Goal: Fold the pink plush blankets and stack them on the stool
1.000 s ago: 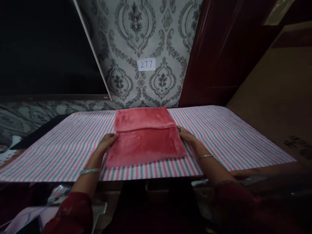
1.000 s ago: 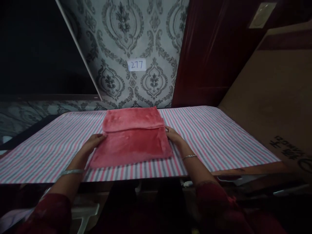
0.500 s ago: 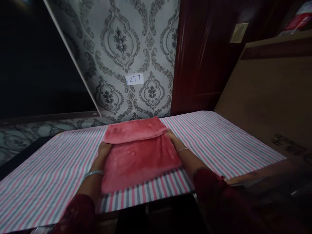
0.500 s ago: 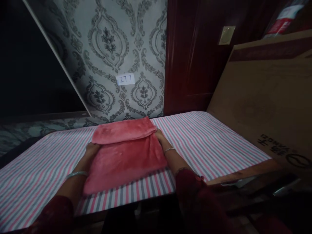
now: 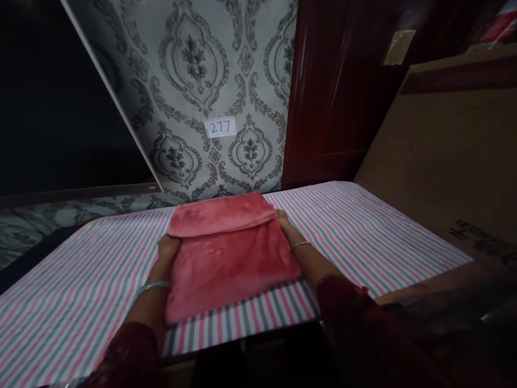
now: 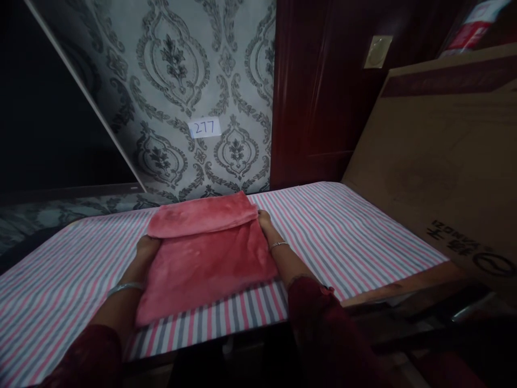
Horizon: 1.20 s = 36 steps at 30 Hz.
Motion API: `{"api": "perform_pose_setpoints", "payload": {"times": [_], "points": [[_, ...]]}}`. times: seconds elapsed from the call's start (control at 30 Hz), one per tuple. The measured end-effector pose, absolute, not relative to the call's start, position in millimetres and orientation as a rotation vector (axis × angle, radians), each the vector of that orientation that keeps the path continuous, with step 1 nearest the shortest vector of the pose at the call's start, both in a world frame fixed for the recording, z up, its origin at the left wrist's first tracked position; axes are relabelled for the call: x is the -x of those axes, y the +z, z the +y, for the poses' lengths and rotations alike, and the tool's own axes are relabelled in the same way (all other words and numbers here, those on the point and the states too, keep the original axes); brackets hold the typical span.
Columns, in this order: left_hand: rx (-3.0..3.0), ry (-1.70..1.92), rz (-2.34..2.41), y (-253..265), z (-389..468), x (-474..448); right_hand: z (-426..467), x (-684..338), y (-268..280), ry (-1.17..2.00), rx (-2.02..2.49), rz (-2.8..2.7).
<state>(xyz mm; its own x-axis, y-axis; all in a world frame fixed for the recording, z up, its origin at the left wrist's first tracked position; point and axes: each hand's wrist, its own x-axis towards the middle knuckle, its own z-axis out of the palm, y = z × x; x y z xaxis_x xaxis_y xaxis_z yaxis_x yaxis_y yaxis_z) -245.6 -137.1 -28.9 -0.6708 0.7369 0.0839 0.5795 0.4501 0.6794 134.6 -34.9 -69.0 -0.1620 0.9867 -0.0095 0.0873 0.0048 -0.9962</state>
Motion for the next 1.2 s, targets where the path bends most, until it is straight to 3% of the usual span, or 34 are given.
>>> {"api": "perform_pose_setpoints", "payload": {"times": [0.37, 0.73, 1.03, 1.2], "points": [[-1.074, 1.108, 2.128, -45, -225, 229, -98, -162, -69, 1.445, 1.112, -1.423], [-1.099, 1.243, 2.043, -45, -288, 218, -169, -194, -83, 1.248, 1.112, -1.401], [-1.589, 1.248, 2.263, -64, -346, 196, -213, -213, -92, 1.136, 1.101, -1.743], [-1.575, 1.245, 2.430, -68, -346, 201, -207, -216, -100, 1.146, 1.194, -1.642]]}}
